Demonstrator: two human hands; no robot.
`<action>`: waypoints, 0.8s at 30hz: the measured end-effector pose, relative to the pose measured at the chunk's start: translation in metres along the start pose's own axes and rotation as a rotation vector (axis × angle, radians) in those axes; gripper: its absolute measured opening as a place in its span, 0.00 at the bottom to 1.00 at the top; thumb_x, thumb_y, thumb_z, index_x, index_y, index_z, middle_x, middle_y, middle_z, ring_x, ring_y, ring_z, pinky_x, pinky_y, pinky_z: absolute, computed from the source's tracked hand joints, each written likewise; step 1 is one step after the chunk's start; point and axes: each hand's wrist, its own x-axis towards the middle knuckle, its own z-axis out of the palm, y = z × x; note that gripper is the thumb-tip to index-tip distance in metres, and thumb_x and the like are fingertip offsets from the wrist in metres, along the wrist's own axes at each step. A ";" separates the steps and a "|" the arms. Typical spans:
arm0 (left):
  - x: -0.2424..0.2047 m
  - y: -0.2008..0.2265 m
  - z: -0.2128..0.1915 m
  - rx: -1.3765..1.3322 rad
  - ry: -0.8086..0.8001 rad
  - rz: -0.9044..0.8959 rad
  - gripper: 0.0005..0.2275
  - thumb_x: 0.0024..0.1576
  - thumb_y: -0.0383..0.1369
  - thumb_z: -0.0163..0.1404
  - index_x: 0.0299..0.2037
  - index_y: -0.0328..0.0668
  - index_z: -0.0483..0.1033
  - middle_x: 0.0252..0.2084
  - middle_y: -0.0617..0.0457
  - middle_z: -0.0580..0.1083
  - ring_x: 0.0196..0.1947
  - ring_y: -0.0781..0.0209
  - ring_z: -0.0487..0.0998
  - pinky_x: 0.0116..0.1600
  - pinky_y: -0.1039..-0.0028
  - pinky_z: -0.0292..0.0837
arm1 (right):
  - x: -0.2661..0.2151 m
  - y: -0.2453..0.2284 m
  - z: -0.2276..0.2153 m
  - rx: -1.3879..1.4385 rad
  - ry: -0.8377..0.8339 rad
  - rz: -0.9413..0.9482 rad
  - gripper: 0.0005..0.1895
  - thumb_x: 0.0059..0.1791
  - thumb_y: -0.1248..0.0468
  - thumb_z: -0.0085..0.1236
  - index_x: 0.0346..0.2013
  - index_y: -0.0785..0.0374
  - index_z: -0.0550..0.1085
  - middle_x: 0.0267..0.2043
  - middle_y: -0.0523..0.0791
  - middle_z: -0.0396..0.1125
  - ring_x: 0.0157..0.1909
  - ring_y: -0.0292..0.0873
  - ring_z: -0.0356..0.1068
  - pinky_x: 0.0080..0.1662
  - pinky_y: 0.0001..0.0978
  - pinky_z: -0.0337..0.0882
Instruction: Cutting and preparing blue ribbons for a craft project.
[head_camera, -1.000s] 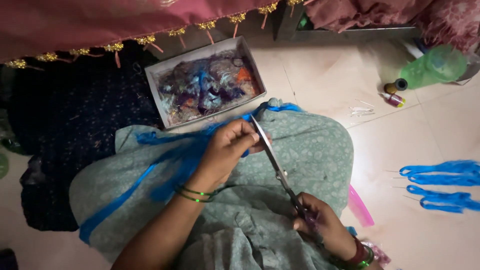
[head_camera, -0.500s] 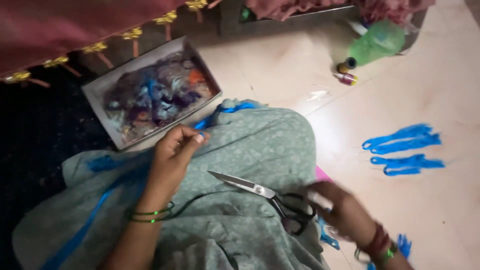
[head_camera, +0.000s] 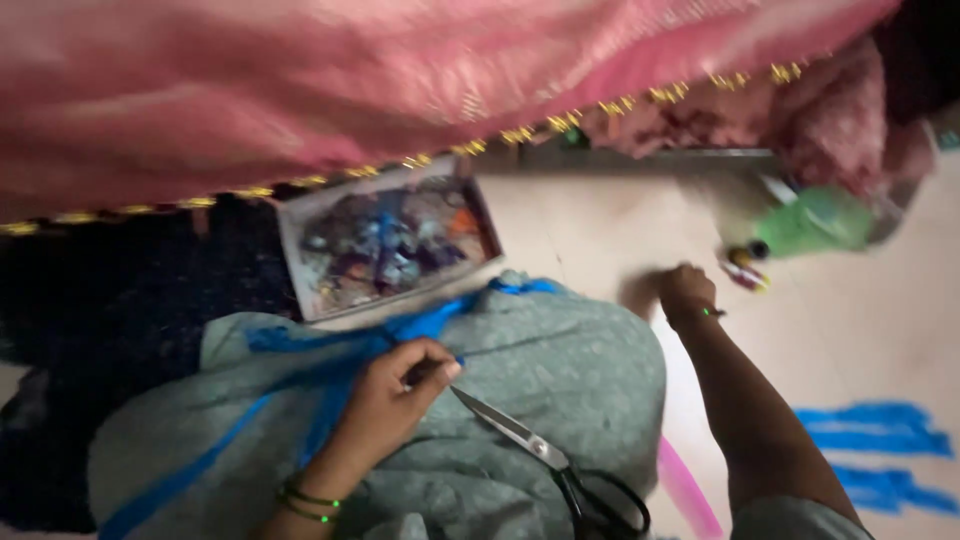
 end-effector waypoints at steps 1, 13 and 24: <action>-0.003 0.002 -0.002 -0.015 0.009 -0.024 0.07 0.57 0.34 0.58 0.36 0.39 0.79 0.28 0.61 0.76 0.29 0.74 0.72 0.36 0.79 0.69 | 0.006 -0.003 0.000 -0.037 -0.161 0.008 0.11 0.53 0.64 0.53 0.43 0.62 0.82 0.49 0.50 0.76 0.54 0.51 0.77 0.52 0.43 0.77; 0.006 0.000 0.010 -0.121 -0.058 0.108 0.06 0.58 0.33 0.57 0.37 0.37 0.78 0.31 0.58 0.77 0.31 0.70 0.74 0.38 0.76 0.72 | 0.017 0.025 0.046 -0.039 0.007 0.002 0.12 0.49 0.65 0.55 0.44 0.62 0.80 0.52 0.54 0.72 0.53 0.56 0.75 0.49 0.42 0.77; -0.009 -0.006 -0.009 -0.086 0.081 0.114 0.06 0.58 0.32 0.58 0.37 0.38 0.78 0.32 0.57 0.79 0.32 0.69 0.77 0.39 0.76 0.73 | 0.016 0.025 0.020 -0.038 -0.006 0.051 0.13 0.51 0.61 0.50 0.43 0.58 0.81 0.46 0.52 0.76 0.49 0.54 0.78 0.48 0.48 0.78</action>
